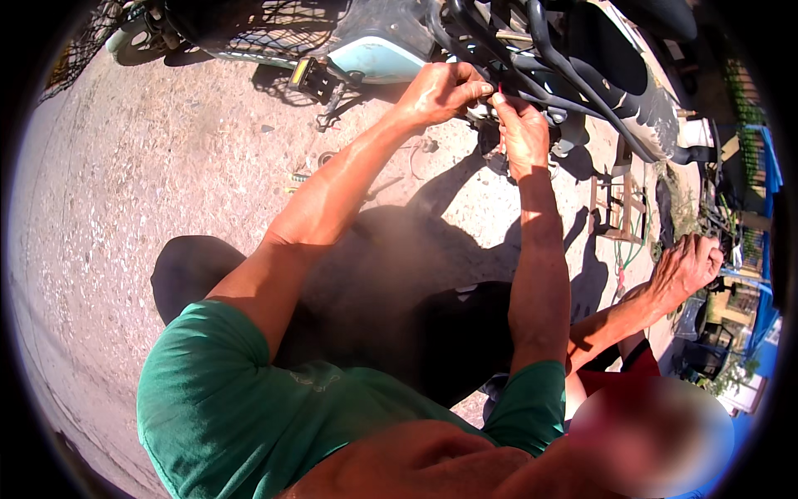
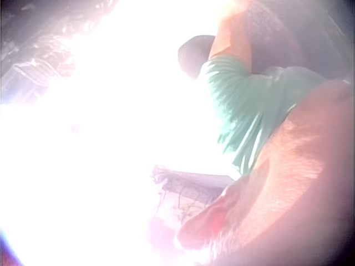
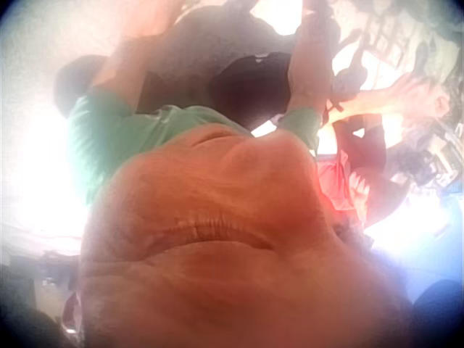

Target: The person manipulates electrical wires on a scooter, stripping and joining them with pliers while using a screwdriver to pry components.

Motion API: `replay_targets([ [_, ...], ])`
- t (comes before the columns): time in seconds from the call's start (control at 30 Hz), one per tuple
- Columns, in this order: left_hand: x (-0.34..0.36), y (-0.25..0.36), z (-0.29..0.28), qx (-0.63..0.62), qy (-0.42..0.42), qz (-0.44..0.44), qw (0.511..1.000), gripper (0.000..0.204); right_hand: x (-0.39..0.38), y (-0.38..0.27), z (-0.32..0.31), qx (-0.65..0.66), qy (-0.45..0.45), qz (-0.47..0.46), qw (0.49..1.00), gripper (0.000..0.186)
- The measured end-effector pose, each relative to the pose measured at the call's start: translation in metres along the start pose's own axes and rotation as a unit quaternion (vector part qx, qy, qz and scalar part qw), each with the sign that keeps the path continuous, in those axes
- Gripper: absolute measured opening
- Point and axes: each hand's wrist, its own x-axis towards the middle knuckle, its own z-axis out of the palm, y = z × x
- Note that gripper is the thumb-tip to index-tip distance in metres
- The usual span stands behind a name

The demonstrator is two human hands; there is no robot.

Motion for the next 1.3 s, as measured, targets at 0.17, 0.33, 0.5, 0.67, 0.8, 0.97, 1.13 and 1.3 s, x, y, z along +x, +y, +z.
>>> replay_targets([
  [0.17,0.001,0.008,0.005,-0.001,0.039,-0.090,0.995,0.040,-0.004,-0.001,0.004,-0.025,-0.013,-0.033,0.999,0.027],
  [0.33,0.009,0.010,0.008,-0.114,0.142,-0.204,0.962,0.043,-0.012,-0.006,-0.001,-0.029,0.010,0.004,1.000,0.022],
  [0.5,0.011,0.004,0.016,-0.054,0.122,-0.089,0.987,0.034,-0.006,0.008,-0.020,0.021,-0.002,0.011,1.000,0.020],
  [0.67,0.017,0.010,0.033,-0.135,0.103,-0.167,0.971,0.020,-0.008,0.003,-0.020,0.070,-0.006,0.016,0.997,0.020],
  [0.8,0.020,0.011,0.038,-0.173,0.123,-0.160,0.964,0.015,-0.005,0.003,-0.023,0.087,0.006,0.003,0.996,0.013],
  [0.97,0.018,-0.002,0.042,-0.151,0.109,-0.092,0.978,0.016,0.006,-0.007,-0.006,0.142,0.027,0.001,0.989,0.011],
  [1.13,0.019,-0.008,0.043,-0.155,0.092,-0.093,0.979,0.016,0.021,-0.016,0.012,0.111,0.039,0.011,0.993,0.013],
  [1.3,0.019,0.000,0.033,-0.133,0.059,-0.102,0.984,0.018,0.027,-0.013,0.014,0.095,0.070,-0.002,0.993,0.015],
])
